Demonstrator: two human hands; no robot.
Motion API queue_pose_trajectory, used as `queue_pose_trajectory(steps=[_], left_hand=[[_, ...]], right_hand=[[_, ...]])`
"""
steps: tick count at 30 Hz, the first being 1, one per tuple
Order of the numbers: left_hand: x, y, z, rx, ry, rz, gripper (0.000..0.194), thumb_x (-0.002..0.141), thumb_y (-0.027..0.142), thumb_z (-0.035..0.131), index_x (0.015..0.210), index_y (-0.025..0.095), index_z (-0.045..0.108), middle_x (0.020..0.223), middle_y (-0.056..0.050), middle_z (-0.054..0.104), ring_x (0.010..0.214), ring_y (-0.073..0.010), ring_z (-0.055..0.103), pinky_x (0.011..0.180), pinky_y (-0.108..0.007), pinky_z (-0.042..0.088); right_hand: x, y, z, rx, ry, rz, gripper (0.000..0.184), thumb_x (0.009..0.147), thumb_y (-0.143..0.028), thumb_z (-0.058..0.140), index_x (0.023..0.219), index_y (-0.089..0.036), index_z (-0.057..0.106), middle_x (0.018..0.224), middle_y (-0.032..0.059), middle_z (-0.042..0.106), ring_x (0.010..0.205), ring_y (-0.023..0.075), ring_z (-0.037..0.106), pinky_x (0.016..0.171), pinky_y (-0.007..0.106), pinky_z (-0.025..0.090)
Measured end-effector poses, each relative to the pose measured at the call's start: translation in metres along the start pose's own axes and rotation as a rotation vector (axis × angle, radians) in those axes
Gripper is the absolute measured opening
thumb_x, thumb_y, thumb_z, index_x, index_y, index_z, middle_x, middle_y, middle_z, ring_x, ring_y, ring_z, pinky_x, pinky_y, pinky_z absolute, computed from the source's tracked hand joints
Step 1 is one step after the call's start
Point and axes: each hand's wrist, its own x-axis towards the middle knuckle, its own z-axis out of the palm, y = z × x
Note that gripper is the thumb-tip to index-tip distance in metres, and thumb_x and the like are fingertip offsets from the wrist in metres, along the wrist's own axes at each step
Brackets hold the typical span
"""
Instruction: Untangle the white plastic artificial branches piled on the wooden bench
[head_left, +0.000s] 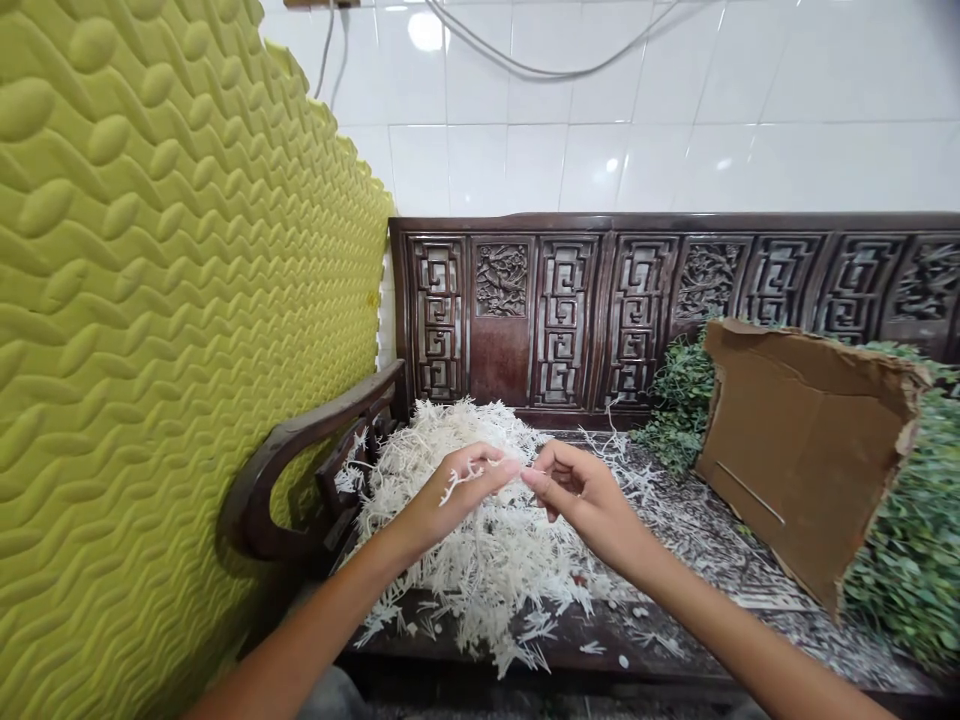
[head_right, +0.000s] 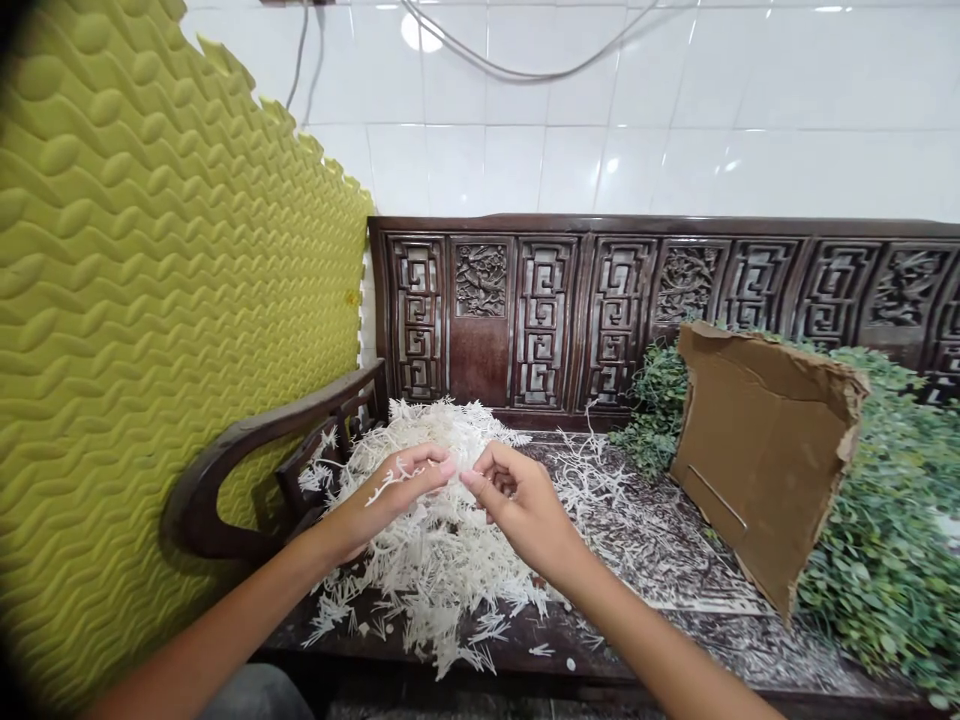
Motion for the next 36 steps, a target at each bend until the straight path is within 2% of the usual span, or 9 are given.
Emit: queue_pose_trajectory(steps=[3, 6, 10, 15, 19, 23, 30, 32, 36], left_hand=[[-0.002, 0.001, 0.004, -0.024, 0.081, -0.108, 0.033, 0.082, 0.052, 0.054, 0.077, 0.019, 0.061, 0.077, -0.002, 0.055, 0.079, -0.0196, 0.049, 0.069, -0.028, 0.033], [-0.002, -0.001, 0.004, -0.151, 0.166, -0.242, 0.031, 0.077, 0.051, 0.062, 0.084, 0.021, 0.063, 0.086, -0.003, 0.058, 0.086, -0.0224, 0.051, 0.070, -0.029, 0.033], [-0.001, -0.004, -0.003, -0.322, 0.078, -0.268, 0.025, 0.070, 0.035, 0.072, 0.089, 0.020, 0.065, 0.090, -0.003, 0.058, 0.086, -0.0195, 0.050, 0.069, -0.027, 0.033], [0.001, -0.002, -0.010, -0.495, -0.057, -0.225, 0.045, 0.067, 0.029, 0.078, 0.108, 0.018, 0.063, 0.081, -0.001, 0.055, 0.075, -0.0131, 0.049, 0.067, -0.024, 0.032], [0.003, -0.002, -0.008, -0.560, -0.068, -0.231, 0.042, 0.062, 0.027, 0.082, 0.097, 0.013, 0.064, 0.076, 0.000, 0.055, 0.068, -0.0104, 0.048, 0.063, -0.024, 0.030], [0.006, -0.005, -0.004, -0.528, -0.077, -0.211, 0.029, 0.061, 0.026, 0.081, 0.079, 0.012, 0.063, 0.072, 0.001, 0.054, 0.070, -0.0107, 0.047, 0.066, -0.024, 0.031], [0.014, -0.022, -0.002, -0.312, -0.010, -0.211, 0.026, 0.071, 0.038, 0.072, 0.075, 0.017, 0.059, 0.072, 0.003, 0.054, 0.072, -0.0123, 0.048, 0.063, -0.023, 0.033], [0.015, -0.024, -0.002, -0.242, -0.011, -0.202, 0.026, 0.073, 0.041, 0.069, 0.076, 0.017, 0.059, 0.074, 0.002, 0.056, 0.073, -0.0142, 0.050, 0.064, -0.024, 0.035], [0.015, -0.027, 0.000, -0.074, -0.001, -0.144, 0.027, 0.076, 0.043, 0.065, 0.073, 0.016, 0.059, 0.072, 0.001, 0.054, 0.072, -0.0151, 0.049, 0.066, -0.024, 0.036]], right_hand=[[-0.004, -0.005, 0.004, -0.122, 0.030, -0.049, 0.018, 0.090, -0.033, 0.055, 0.077, -0.021, 0.054, 0.064, -0.0036, 0.052, 0.057, 0.0124, 0.048, 0.056, 0.026, 0.038], [-0.006, -0.007, 0.007, -0.228, 0.067, -0.114, 0.019, 0.092, -0.034, 0.054, 0.079, -0.020, 0.056, 0.067, -0.0027, 0.053, 0.060, 0.0129, 0.047, 0.058, 0.027, 0.037], [-0.006, -0.007, 0.008, -0.260, 0.081, -0.138, 0.019, 0.093, -0.033, 0.053, 0.079, -0.020, 0.057, 0.070, -0.0018, 0.054, 0.063, 0.0132, 0.048, 0.060, 0.027, 0.037], [-0.006, -0.008, 0.007, -0.148, 0.115, -0.094, 0.020, 0.092, -0.034, 0.053, 0.077, -0.021, 0.053, 0.066, -0.0033, 0.050, 0.061, 0.0128, 0.047, 0.058, 0.026, 0.037], [-0.006, -0.006, 0.012, -0.042, 0.156, -0.032, 0.021, 0.092, -0.034, 0.054, 0.076, -0.021, 0.051, 0.059, -0.0052, 0.046, 0.054, 0.0114, 0.047, 0.055, 0.024, 0.038], [-0.005, 0.000, 0.017, 0.034, 0.196, -0.002, 0.020, 0.092, -0.035, 0.053, 0.077, -0.021, 0.052, 0.065, -0.0035, 0.052, 0.053, 0.0112, 0.051, 0.055, 0.025, 0.040], [-0.001, 0.010, 0.014, 0.087, 0.162, 0.085, 0.021, 0.090, -0.038, 0.056, 0.078, -0.021, 0.051, 0.064, -0.0031, 0.053, 0.054, 0.0123, 0.053, 0.056, 0.025, 0.041], [0.002, 0.013, 0.012, 0.066, 0.136, 0.124, 0.020, 0.085, -0.039, 0.062, 0.086, -0.021, 0.052, 0.069, -0.0021, 0.055, 0.058, 0.0133, 0.053, 0.056, 0.026, 0.042], [0.005, 0.022, 0.009, -0.040, 0.061, 0.153, 0.054, 0.070, -0.035, 0.078, 0.112, -0.026, 0.045, 0.090, -0.0006, 0.056, 0.065, 0.0134, 0.050, 0.058, 0.025, 0.042]])
